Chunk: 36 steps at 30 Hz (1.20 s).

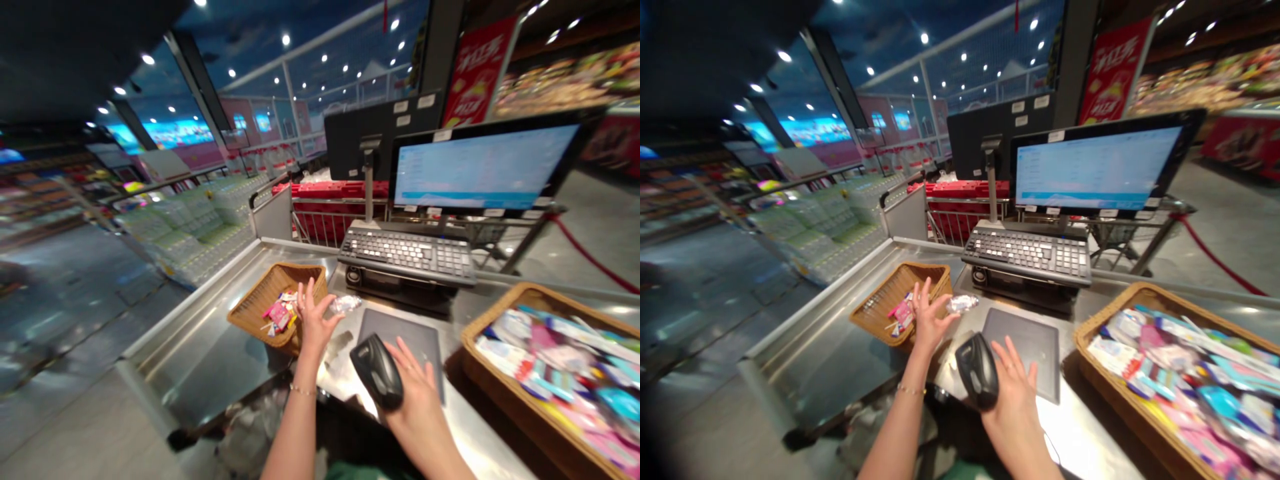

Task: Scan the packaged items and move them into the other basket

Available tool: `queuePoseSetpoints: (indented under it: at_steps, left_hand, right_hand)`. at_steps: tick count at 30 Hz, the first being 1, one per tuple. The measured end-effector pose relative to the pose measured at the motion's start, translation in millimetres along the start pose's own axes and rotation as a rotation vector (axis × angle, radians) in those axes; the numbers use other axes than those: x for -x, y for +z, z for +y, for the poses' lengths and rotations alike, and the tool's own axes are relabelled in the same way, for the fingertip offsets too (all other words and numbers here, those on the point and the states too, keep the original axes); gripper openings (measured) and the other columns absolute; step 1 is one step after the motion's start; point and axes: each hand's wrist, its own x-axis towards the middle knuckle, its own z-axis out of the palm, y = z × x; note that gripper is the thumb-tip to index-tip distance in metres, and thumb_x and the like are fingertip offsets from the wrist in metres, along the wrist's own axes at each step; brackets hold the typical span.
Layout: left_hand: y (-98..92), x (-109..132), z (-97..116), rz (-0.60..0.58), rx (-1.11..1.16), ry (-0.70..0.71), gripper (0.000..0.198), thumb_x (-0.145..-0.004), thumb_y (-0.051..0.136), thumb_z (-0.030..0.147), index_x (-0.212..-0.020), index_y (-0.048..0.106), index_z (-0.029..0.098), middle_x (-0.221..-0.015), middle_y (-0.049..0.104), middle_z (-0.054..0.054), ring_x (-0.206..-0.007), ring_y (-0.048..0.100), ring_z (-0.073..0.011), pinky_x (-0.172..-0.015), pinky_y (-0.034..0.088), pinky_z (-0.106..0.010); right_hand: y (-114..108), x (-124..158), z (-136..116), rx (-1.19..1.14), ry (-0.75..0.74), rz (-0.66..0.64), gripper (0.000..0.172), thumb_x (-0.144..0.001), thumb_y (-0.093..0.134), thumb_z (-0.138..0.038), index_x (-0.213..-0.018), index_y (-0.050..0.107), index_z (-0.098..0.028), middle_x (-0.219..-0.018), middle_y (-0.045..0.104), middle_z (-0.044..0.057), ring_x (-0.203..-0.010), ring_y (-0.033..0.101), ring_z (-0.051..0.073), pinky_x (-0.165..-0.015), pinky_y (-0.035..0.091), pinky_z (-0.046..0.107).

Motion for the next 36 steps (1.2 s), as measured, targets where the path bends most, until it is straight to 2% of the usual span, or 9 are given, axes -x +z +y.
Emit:
queuePoseSetpoints:
  at_steps: [8, 15, 20, 25, 29, 33, 36]
  left_hand:
    - [-3.1, -2, -10, 0.031, -0.002, 0.003, 0.034, -0.065, 0.081, 0.029, -0.098, 0.073, 0.027, -0.154, 0.033, -0.007, -0.145, 0.018, -0.0387, -0.111, 0.026, -0.065]
    - [-11.2, -4, -17, 0.071, -0.029, -0.030, 0.035, -0.062, 0.082, 0.026, -0.097, 0.073, 0.028, -0.152, 0.036, -0.006, -0.145, 0.019, -0.0379, -0.111, 0.026, -0.063]
    - [-17.7, -3, -24, 0.074, -0.067, -0.079, 0.034, -0.063, 0.082, 0.027, -0.096, 0.074, 0.029, -0.152, 0.038, -0.006, -0.144, 0.020, -0.0388, -0.111, 0.023, -0.067]
    - [-22.1, -1, -30, 0.091, -0.066, -0.091, 0.037, -0.063, 0.082, 0.027, -0.099, 0.074, 0.028, -0.152, 0.037, -0.007, -0.145, 0.018, -0.0378, -0.112, 0.025, -0.063]
    - [-26.1, 2, -32, 0.090, -0.077, -0.128, 0.039, -0.062, 0.082, 0.026, -0.100, 0.073, 0.030, -0.152, 0.037, -0.007, -0.144, 0.017, -0.0398, -0.112, 0.022, -0.065]
    - [-31.4, 6, -36, 0.096, -0.099, -0.160, 0.040, -0.062, 0.081, 0.025, -0.101, 0.073, 0.030, -0.151, 0.038, -0.008, -0.144, 0.018, -0.0390, -0.112, 0.018, -0.067]
    - [-35.6, 9, -39, 0.101, -0.114, -0.190, 0.040, -0.062, 0.082, 0.026, -0.101, 0.073, 0.030, -0.150, 0.039, -0.008, -0.144, 0.019, -0.0381, -0.112, 0.016, -0.068]
  right_hand:
    - [8, -5, -2, -0.015, -0.018, -0.011, 0.046, -0.075, 0.064, -0.029, -0.120, 0.061, -0.024, -0.137, 0.057, 0.013, -0.139, 0.036, 0.036, -0.109, 0.014, 0.073]
    - [13, -12, -7, -0.002, -0.070, -0.021, 0.042, -0.077, 0.056, -0.024, -0.118, 0.060, -0.021, -0.135, 0.057, 0.014, -0.139, 0.036, 0.035, -0.107, 0.016, 0.075]
    - [19, -15, -9, -0.003, -0.099, -0.045, 0.042, -0.078, 0.054, -0.025, -0.120, 0.060, -0.021, -0.136, 0.057, 0.014, -0.139, 0.036, 0.035, -0.107, 0.016, 0.075]
    - [23, -18, -11, -0.002, -0.099, -0.075, 0.044, -0.077, 0.053, -0.024, -0.121, 0.060, -0.022, -0.137, 0.056, 0.013, -0.140, 0.036, 0.033, -0.109, 0.016, 0.072]
    - [27, -20, -8, 0.016, -0.121, -0.082, 0.044, -0.078, 0.054, -0.026, -0.122, 0.060, -0.023, -0.137, 0.057, 0.013, -0.140, 0.036, 0.033, -0.109, 0.018, 0.071]
    - [31, -23, -2, 0.032, -0.148, -0.169, 0.046, -0.080, 0.055, -0.027, -0.126, 0.058, -0.025, -0.139, 0.055, 0.012, -0.140, 0.034, 0.035, -0.107, 0.019, 0.074]
    - [34, -25, -1, 0.042, -0.171, -0.188, 0.048, -0.079, 0.055, -0.024, -0.126, 0.058, -0.025, -0.139, 0.055, 0.012, -0.141, 0.034, 0.034, -0.107, 0.021, 0.073]
